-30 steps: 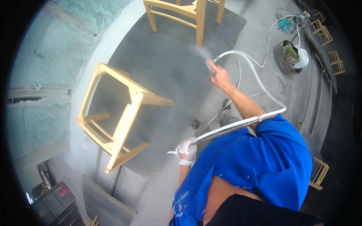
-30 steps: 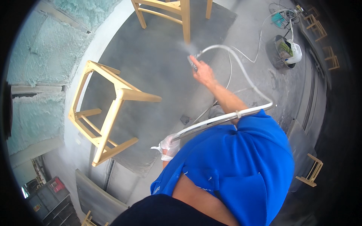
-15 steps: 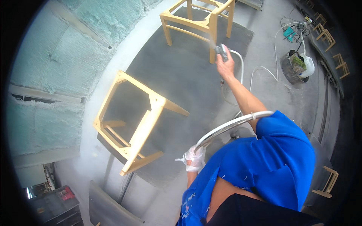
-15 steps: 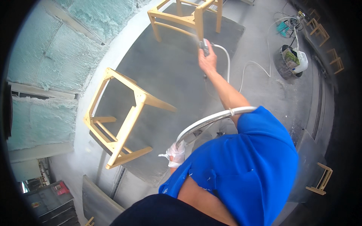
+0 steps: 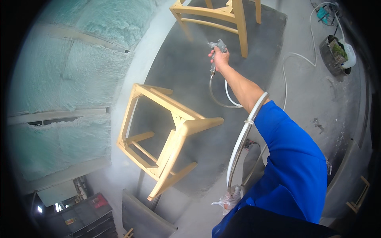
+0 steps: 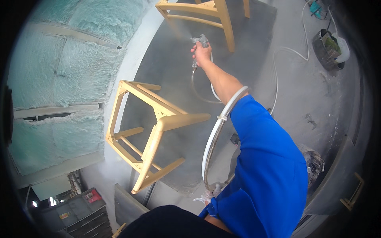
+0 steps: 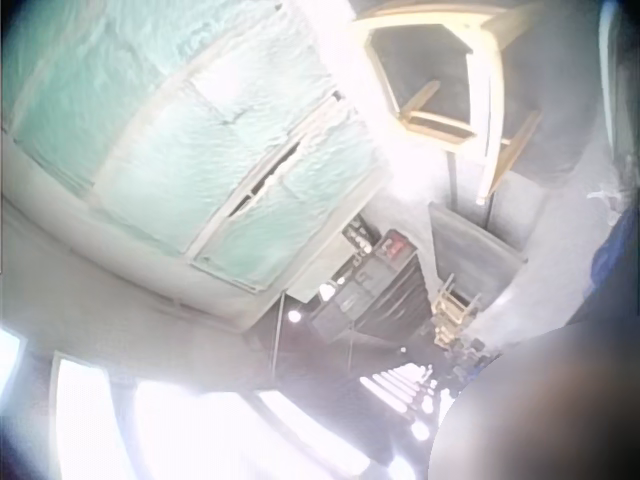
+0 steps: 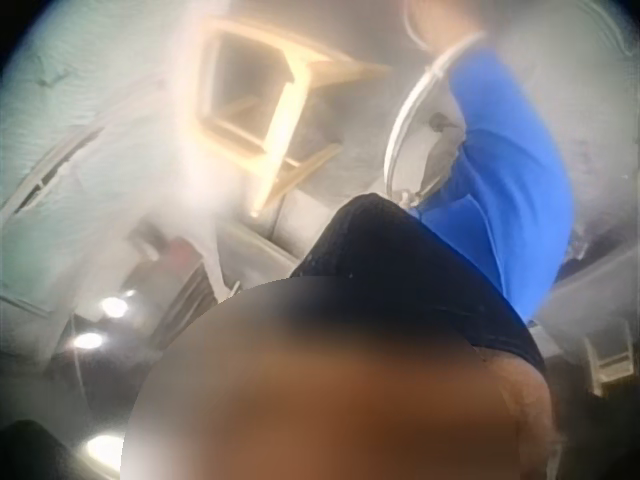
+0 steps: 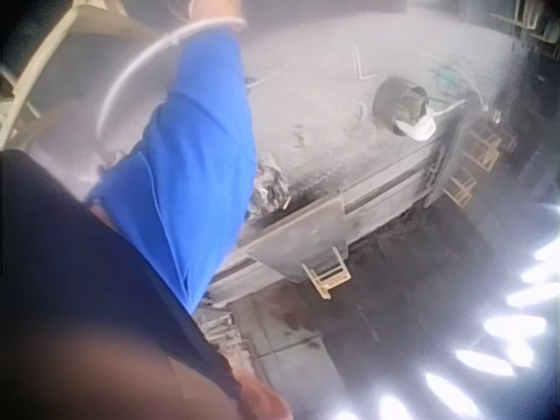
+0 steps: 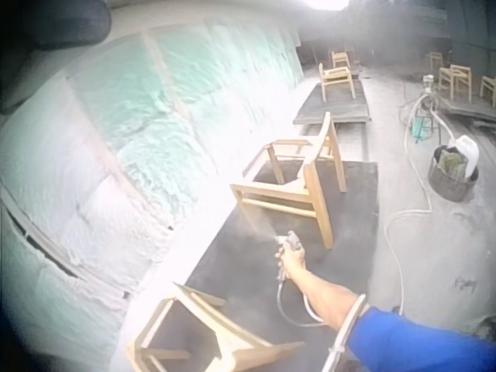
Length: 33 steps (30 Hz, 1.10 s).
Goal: The person uses a spray gun to apply a light-colored finish to wooden chair frames. They rotate and reposition each chair to cover all sides, then move to the next chair and repeat the process.
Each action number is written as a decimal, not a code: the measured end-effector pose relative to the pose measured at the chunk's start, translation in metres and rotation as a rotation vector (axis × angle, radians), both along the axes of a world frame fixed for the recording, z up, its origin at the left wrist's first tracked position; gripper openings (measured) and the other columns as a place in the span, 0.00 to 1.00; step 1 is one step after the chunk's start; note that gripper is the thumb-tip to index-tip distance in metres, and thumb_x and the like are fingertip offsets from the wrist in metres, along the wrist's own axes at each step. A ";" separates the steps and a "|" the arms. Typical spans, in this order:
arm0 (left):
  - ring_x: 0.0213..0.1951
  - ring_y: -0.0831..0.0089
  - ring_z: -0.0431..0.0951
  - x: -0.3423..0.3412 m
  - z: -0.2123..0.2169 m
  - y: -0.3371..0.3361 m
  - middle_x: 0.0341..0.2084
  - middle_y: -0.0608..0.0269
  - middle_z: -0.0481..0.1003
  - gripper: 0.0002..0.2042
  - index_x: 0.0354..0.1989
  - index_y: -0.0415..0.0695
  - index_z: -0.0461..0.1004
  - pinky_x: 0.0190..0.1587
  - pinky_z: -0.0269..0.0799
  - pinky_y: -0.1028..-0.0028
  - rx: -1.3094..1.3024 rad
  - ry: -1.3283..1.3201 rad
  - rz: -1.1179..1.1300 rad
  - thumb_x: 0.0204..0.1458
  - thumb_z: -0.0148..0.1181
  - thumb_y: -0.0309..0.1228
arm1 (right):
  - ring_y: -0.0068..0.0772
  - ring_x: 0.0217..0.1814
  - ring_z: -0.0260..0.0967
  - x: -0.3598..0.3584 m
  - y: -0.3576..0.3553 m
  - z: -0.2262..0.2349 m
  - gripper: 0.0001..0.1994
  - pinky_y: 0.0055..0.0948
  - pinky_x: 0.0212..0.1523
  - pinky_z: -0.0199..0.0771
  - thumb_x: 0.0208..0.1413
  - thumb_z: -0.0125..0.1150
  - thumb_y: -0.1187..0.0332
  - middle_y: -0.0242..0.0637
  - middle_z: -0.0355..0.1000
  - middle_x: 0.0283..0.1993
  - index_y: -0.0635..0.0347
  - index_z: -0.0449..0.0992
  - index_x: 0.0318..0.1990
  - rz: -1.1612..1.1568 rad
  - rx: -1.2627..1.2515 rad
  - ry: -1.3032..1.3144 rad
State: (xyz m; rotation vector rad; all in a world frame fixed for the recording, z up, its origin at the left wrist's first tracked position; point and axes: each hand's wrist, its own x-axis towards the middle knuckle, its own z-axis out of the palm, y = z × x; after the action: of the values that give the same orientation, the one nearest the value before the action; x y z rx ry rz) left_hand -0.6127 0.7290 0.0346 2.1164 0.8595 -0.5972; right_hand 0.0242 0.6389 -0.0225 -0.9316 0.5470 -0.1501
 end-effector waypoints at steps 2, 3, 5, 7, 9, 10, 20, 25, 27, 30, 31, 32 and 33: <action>0.40 0.56 0.87 -0.011 -0.005 0.000 0.34 0.57 0.86 0.20 0.47 0.49 0.87 0.44 0.79 0.58 -0.048 -0.010 -0.003 0.64 0.59 0.51 | 0.28 0.28 0.76 0.006 0.003 -0.028 0.12 0.27 0.16 0.67 0.67 0.60 0.66 0.35 0.74 0.32 0.58 0.71 0.53 -0.030 0.019 0.082; 0.40 0.58 0.87 -0.015 -0.008 0.001 0.34 0.58 0.87 0.19 0.46 0.49 0.87 0.44 0.79 0.59 -0.092 -0.022 -0.007 0.65 0.59 0.50 | 0.27 0.28 0.76 0.009 0.003 -0.040 0.12 0.27 0.16 0.66 0.67 0.60 0.67 0.34 0.74 0.33 0.58 0.70 0.53 -0.023 0.031 0.099; 0.40 0.61 0.87 -0.023 -0.010 0.002 0.35 0.60 0.87 0.17 0.46 0.50 0.87 0.44 0.79 0.61 -0.149 -0.033 -0.008 0.66 0.59 0.48 | 0.27 0.28 0.75 0.009 0.005 -0.059 0.14 0.27 0.17 0.66 0.67 0.59 0.67 0.34 0.74 0.33 0.58 0.70 0.57 -0.018 0.034 0.110; 0.40 0.61 0.88 -0.027 -0.009 0.004 0.35 0.61 0.87 0.16 0.46 0.50 0.87 0.44 0.79 0.62 -0.159 -0.032 -0.026 0.66 0.59 0.47 | 0.26 0.28 0.75 0.002 0.009 -0.070 0.18 0.27 0.17 0.66 0.67 0.60 0.67 0.33 0.74 0.33 0.54 0.69 0.63 -0.015 -0.003 0.143; 0.40 0.60 0.87 -0.026 -0.006 0.007 0.35 0.60 0.87 0.16 0.45 0.51 0.87 0.44 0.80 0.61 -0.079 -0.005 -0.061 0.66 0.59 0.47 | 0.25 0.28 0.75 -0.012 0.011 -0.071 0.24 0.27 0.17 0.67 0.67 0.60 0.66 0.33 0.74 0.34 0.48 0.68 0.70 -0.001 -0.087 0.160; 0.40 0.59 0.87 -0.025 -0.004 0.009 0.35 0.59 0.87 0.16 0.45 0.51 0.87 0.43 0.80 0.61 -0.040 0.001 -0.077 0.65 0.60 0.48 | 0.26 0.30 0.76 -0.020 0.011 -0.067 0.26 0.29 0.21 0.71 0.67 0.60 0.66 0.34 0.76 0.36 0.45 0.67 0.72 0.031 -0.257 0.149; 0.38 0.52 0.86 0.006 0.008 0.026 0.34 0.53 0.85 0.16 0.43 0.52 0.87 0.42 0.78 0.56 0.245 -0.073 -0.310 0.62 0.60 0.48 | 0.59 0.63 0.75 -0.118 -0.016 0.091 0.31 0.44 0.63 0.72 0.65 0.59 0.67 0.54 0.77 0.60 0.44 0.63 0.76 -0.010 -0.656 -0.102; 0.37 0.51 0.85 0.051 0.007 0.035 0.33 0.51 0.84 0.15 0.41 0.51 0.86 0.41 0.77 0.56 0.038 -0.173 -0.495 0.61 0.61 0.47 | 0.48 0.58 0.77 -0.203 -0.070 0.120 0.30 0.40 0.61 0.73 0.67 0.58 0.67 0.51 0.78 0.59 0.45 0.63 0.76 -0.066 -0.808 -0.133; 0.37 0.51 0.84 0.076 0.009 0.028 0.32 0.51 0.83 0.15 0.41 0.50 0.85 0.40 0.77 0.56 -0.038 -0.193 -0.576 0.61 0.61 0.47 | 0.42 0.58 0.77 -0.240 -0.103 0.121 0.30 0.38 0.59 0.74 0.67 0.58 0.67 0.49 0.78 0.59 0.43 0.62 0.77 -0.046 -0.902 -0.161; 0.36 0.50 0.84 0.112 0.017 -0.004 0.32 0.50 0.83 0.15 0.40 0.49 0.85 0.40 0.76 0.56 -0.145 -0.211 -0.680 0.60 0.61 0.46 | 0.43 0.63 0.75 -0.284 -0.171 0.126 0.30 0.38 0.62 0.73 0.67 0.58 0.69 0.49 0.77 0.63 0.44 0.63 0.77 0.056 -0.923 -0.163; 0.36 0.50 0.83 0.128 0.019 -0.016 0.31 0.49 0.83 0.15 0.39 0.49 0.84 0.40 0.76 0.56 -0.181 -0.223 -0.721 0.60 0.61 0.46 | 0.45 0.63 0.76 -0.293 -0.198 0.130 0.30 0.38 0.63 0.73 0.67 0.58 0.69 0.49 0.77 0.63 0.45 0.64 0.76 0.052 -0.954 -0.198; 0.35 0.50 0.83 0.138 0.023 -0.035 0.31 0.49 0.82 0.15 0.39 0.48 0.84 0.40 0.75 0.56 -0.211 -0.216 -0.752 0.59 0.61 0.46 | 0.48 0.63 0.76 -0.299 -0.223 0.134 0.30 0.38 0.64 0.73 0.66 0.58 0.69 0.49 0.78 0.62 0.46 0.65 0.76 0.055 -0.972 -0.198; 0.35 0.50 0.83 0.151 0.027 -0.053 0.31 0.49 0.82 0.14 0.39 0.48 0.84 0.39 0.75 0.56 -0.238 -0.215 -0.783 0.59 0.61 0.46 | 0.43 0.60 0.77 -0.302 -0.250 0.141 0.29 0.36 0.62 0.74 0.66 0.59 0.70 0.46 0.79 0.61 0.45 0.66 0.75 0.047 -0.979 -0.210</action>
State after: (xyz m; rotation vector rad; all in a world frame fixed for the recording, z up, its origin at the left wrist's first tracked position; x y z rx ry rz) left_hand -0.4614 0.6763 0.0611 2.1977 -0.1898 -0.7889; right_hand -0.2780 0.3893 0.1180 -1.8508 0.2314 -0.4931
